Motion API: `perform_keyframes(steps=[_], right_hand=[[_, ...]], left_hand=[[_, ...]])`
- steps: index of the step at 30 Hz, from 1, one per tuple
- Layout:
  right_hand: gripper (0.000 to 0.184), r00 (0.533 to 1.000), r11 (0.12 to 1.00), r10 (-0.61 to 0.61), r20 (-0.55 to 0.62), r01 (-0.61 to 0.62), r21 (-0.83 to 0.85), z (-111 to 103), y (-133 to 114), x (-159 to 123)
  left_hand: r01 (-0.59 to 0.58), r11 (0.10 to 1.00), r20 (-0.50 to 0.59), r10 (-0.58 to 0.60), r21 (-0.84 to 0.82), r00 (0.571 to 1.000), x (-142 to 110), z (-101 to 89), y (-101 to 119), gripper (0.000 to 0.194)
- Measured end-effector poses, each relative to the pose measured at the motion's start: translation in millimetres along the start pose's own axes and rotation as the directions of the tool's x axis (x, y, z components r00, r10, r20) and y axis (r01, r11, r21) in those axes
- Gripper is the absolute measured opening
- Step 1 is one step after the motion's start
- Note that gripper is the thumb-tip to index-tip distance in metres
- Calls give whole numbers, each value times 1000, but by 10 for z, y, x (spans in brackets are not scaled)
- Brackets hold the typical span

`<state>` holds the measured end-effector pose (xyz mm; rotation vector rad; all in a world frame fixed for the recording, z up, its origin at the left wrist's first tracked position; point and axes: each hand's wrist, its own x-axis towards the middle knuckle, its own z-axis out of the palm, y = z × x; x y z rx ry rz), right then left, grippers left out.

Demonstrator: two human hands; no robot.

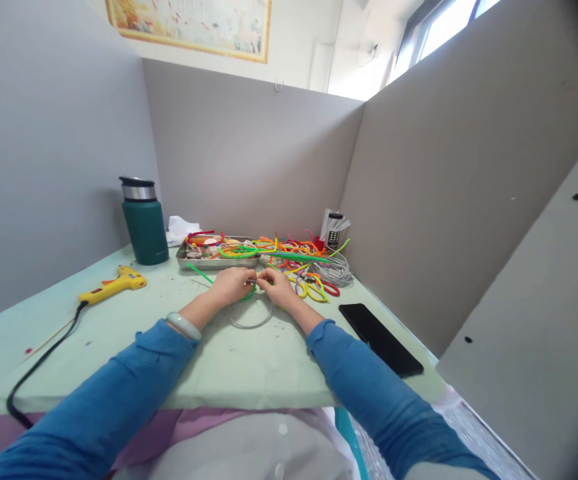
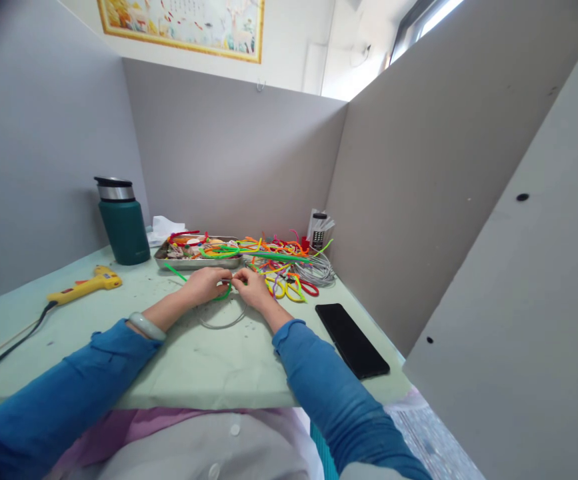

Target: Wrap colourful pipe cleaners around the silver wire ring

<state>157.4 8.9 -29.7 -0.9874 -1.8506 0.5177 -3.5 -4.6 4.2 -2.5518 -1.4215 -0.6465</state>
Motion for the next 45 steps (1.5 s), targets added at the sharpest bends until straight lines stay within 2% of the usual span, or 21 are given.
perform_keyframes(steps=[13, 18, 23, 26, 30, 35, 38, 41, 43, 45], right_hand=[[20, 1000, 1000, 18, -6, -18, 21, -35, 3, -10], [24, 999, 999, 38, -17, -38, 8, -34, 14, -5], [26, 998, 997, 60, -14, -59, 45, -25, 17, 5], [31, 998, 995, 64, -9, -64, 73, -25, 9, 2], [34, 999, 997, 51, -3, -51, 58, -31, -14, -10], [37, 999, 1000, -21, 41, 20, 11, -37, -57, -30], [34, 994, 997, -76, 74, 78, -16, -34, -84, -45], [29, 990, 992, -116, 81, 119, -36, -23, -100, -56], [27, 990, 991, -119, 74, 123, -49, -15, -98, -56], [27, 992, 992, -111, 61, 115, -59, -10, -82, -48]], left_hand=[[-24, 994, -26, 21, -102, 999, 15, 15, -34, 27], [-9, 977, -6, 8, -213, 1000, 34, 50, -77, 31], [10, 930, 28, 0, -366, 1000, 27, 0, -33, 43], [74, 876, 48, -58, -476, 997, 12, -29, 15, 47], [217, 749, 146, -162, -626, 976, -6, -30, 61, 50], [381, 568, 308, -225, -730, 925, -13, -3, 61, 59], [419, 485, 346, -235, -768, 908, 6, 38, 20, 69], [515, 374, 442, -268, -771, 856, 29, 63, -10, 77], [538, 361, 467, -269, -762, 842, 35, 56, -10, 78], [518, 405, 457, -244, -754, 856, 31, 38, 0, 76]])
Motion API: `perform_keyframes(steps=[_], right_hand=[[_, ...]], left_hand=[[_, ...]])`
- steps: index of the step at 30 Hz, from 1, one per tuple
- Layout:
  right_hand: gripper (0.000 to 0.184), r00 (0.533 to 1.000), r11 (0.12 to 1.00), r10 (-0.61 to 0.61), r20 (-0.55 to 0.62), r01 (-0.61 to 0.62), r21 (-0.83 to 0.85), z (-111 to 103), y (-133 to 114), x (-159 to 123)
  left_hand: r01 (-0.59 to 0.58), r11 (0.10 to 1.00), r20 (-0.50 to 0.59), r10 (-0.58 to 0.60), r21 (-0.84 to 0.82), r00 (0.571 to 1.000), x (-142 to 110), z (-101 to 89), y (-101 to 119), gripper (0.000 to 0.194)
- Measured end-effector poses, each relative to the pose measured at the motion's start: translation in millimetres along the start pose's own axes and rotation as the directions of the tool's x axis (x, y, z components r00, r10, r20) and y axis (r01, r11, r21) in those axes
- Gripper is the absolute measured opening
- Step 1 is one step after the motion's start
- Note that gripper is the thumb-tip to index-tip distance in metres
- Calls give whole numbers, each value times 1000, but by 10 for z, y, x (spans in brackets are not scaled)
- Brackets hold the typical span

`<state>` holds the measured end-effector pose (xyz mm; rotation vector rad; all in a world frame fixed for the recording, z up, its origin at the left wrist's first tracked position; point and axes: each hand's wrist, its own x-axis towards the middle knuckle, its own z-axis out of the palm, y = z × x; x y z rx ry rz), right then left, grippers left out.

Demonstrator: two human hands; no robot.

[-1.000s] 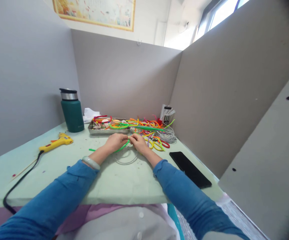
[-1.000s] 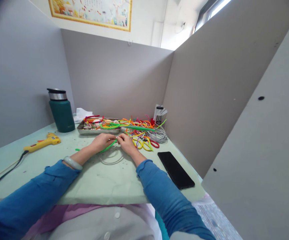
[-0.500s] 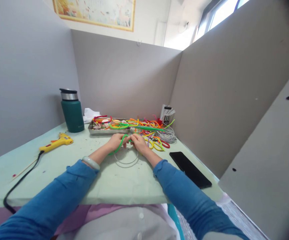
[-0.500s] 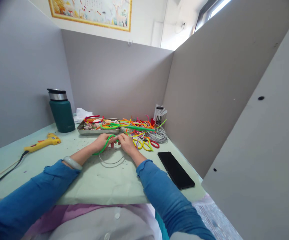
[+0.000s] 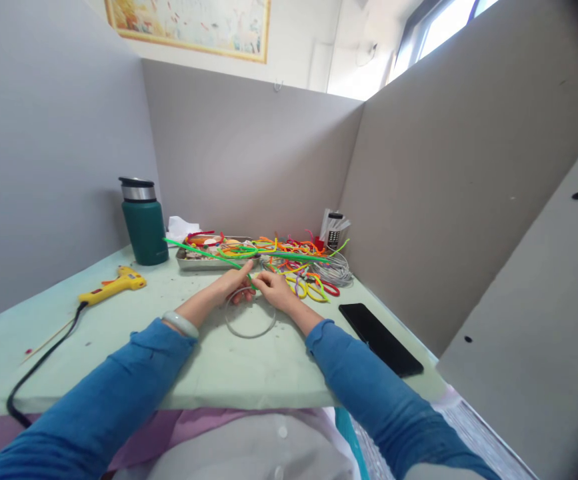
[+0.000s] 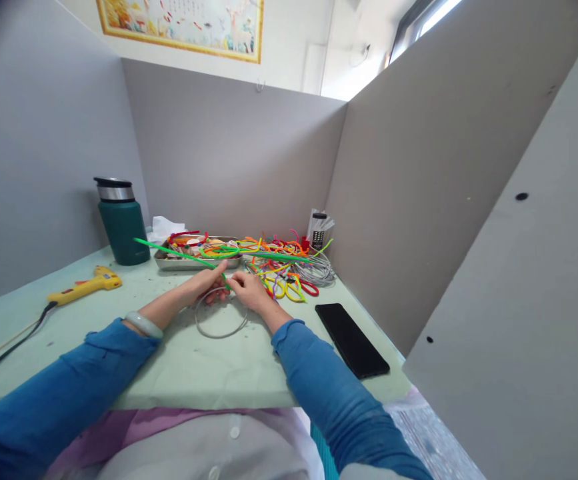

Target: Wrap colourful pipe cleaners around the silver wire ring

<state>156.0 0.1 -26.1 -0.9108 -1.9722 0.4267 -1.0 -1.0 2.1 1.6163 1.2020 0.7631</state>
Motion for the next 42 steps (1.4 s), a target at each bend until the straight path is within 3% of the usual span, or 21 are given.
perform_keyframes(steps=[7, 12, 17, 24, 32, 42], right_hand=[[29, 989, 993, 117, -88, -116, 21, -25, 79, 37], [31, 983, 989, 150, -109, -147, 34, -32, 80, 43], [33, 982, 988, 156, -104, -152, 39, -33, 77, 45], [32, 987, 989, 140, -81, -135, 66, -37, 68, 33], [28, 988, 987, 140, -60, -135, 88, -56, 37, 27], [26, 991, 985, 130, -39, -125, 116, -21, 75, 27]], left_hand=[[-194, 956, 66, 184, 219, 981, -86, 6, 49, 53], [-215, 912, 43, 214, 348, 976, -73, 1, 51, 41], [-253, 930, -4, 264, 267, 965, -41, 14, 31, 39], [-199, 956, -91, 222, 216, 971, -57, 30, 47, 42], [-182, 969, -57, 194, 169, 979, 45, 5, -50, 42], [-111, 991, -42, 114, 69, 993, -5, 16, 0, 41]])
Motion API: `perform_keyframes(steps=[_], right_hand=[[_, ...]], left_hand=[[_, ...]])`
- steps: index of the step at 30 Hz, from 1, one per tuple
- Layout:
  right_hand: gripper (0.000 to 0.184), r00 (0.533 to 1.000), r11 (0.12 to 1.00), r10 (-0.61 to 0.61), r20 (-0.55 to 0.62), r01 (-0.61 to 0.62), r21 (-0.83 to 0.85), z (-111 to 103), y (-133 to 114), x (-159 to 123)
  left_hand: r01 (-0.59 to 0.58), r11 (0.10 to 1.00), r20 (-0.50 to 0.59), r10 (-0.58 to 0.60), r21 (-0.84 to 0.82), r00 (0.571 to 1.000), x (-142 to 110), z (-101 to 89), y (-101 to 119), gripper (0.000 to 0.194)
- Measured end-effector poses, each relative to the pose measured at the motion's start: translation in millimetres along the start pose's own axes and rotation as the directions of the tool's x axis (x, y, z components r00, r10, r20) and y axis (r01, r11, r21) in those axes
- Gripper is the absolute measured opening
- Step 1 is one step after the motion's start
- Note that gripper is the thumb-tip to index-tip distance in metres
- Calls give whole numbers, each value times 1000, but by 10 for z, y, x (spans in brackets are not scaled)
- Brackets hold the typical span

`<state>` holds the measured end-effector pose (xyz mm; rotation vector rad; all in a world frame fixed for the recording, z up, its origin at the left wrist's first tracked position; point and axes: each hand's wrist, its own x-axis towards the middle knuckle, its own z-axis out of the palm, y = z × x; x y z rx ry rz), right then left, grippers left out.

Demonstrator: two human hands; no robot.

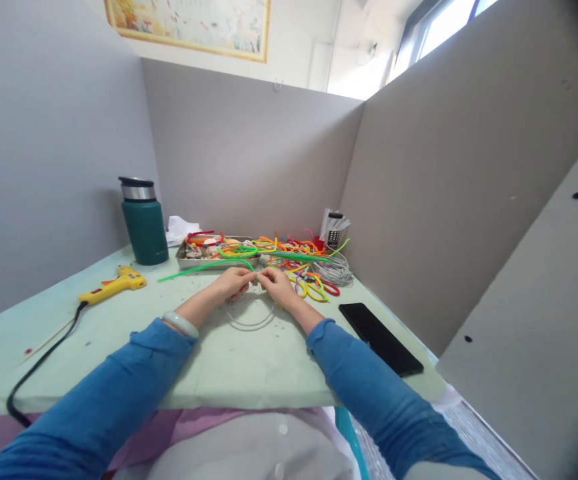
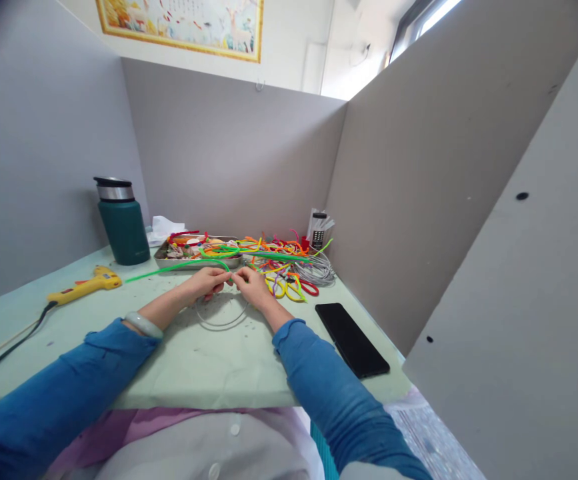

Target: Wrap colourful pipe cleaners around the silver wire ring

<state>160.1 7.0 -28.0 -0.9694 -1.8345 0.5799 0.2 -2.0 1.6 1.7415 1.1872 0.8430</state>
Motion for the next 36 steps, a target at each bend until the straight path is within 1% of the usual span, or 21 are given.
perform_keyframes(steps=[5, 10, 12, 16, 22, 28, 36], right_hand=[[23, 999, 999, -29, 35, 29, 14, 11, -4, -4], [19, 997, 998, -58, 42, 58, 2, 6, -32, -19], [19, 998, 999, -47, 41, 47, -11, 3, -45, -25], [21, 999, 999, -42, 30, 43, -26, 0, -60, -29], [20, 999, 998, -35, 4, 35, -46, 3, -59, -26], [20, 998, 999, -47, 42, 47, -5, 10, -55, -22], [19, 996, 996, -80, 33, 80, -24, 18, -24, -9]], left_hand=[[-1, 1000, -34, 2, 27, 999, 31, -5, -20, 32], [31, 999, -54, -30, 17, 998, 22, 10, 16, 24], [28, 999, -52, -27, 16, 998, 29, 6, 3, 25], [20, 999, -45, -19, 28, 999, 56, -5, -52, 32], [31, 998, -124, -24, 60, 992, 42, 15, -34, 39], [29, 999, -132, -26, 24, 991, 20, 22, 10, 38], [52, 998, -136, -48, 26, 990, 3, 42, 36, 35]])
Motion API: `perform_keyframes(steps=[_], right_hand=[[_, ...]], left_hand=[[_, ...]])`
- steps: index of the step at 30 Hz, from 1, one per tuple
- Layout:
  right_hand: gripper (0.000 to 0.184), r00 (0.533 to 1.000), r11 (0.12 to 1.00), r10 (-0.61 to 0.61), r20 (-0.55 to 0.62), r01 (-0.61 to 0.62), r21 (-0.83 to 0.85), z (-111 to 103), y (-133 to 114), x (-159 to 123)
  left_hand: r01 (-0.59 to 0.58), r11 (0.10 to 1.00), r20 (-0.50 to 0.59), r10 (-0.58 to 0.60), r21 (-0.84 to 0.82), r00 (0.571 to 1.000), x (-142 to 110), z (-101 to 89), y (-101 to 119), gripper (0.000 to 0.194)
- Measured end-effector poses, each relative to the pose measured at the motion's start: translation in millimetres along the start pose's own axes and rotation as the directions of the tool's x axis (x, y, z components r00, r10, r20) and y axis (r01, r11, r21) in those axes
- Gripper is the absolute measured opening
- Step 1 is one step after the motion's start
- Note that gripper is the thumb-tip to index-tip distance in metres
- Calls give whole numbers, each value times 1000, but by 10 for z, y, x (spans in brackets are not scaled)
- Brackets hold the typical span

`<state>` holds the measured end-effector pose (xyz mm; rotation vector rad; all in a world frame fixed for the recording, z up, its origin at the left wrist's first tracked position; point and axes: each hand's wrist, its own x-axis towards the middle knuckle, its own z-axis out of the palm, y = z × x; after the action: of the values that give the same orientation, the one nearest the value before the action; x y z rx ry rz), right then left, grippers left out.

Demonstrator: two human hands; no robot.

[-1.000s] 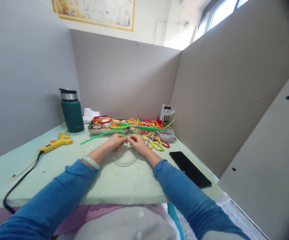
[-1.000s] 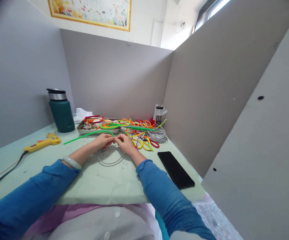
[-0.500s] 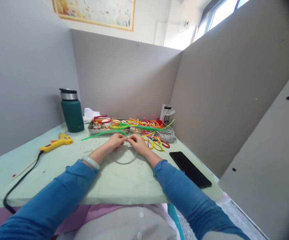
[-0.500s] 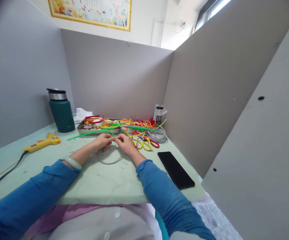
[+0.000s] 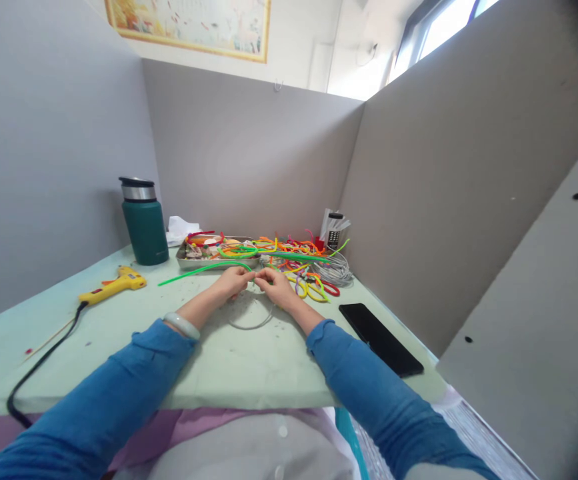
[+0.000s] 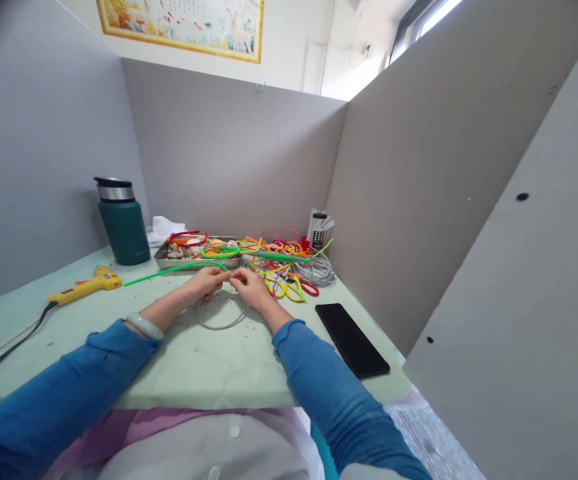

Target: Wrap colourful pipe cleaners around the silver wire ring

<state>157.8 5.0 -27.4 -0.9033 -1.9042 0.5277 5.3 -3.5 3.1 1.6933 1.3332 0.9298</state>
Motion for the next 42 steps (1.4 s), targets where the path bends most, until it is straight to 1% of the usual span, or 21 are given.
perform_keyframes(steps=[4, 9, 17, 24, 30, 35, 42], right_hand=[[18, 1000, 1000, 2, 4, -2, -11, -2, -4, 0], [18, 1000, 1000, 4, 8, -4, -15, 2, -1, 0], [21, 999, 999, 33, -12, -33, 17, 12, 0, -2], [22, 999, 999, 35, -36, -36, -19, 13, 14, -3], [22, 1000, 998, 13, -17, -13, -58, 6, -4, -5], [20, 1000, 998, -4, 4, 4, -69, 4, -20, -14], [20, 1000, 998, 3, -2, -3, -69, 9, -21, -14]], left_hand=[[3, 1000, 3, -3, -14, 1000, -21, 4, 20, 35], [-7, 1000, 10, 7, -12, 1000, 2, -1, -9, 34], [-18, 1000, -24, 19, 5, 1000, 23, -9, -20, 35], [-20, 1000, -46, 21, 15, 999, 46, -11, -44, 35], [3, 1000, -30, -2, 23, 1000, 31, -14, -28, 34], [-19, 999, -23, 20, 46, 1000, 26, -15, -29, 34], [-46, 996, -10, 47, 81, 999, 39, -23, -52, 34]])
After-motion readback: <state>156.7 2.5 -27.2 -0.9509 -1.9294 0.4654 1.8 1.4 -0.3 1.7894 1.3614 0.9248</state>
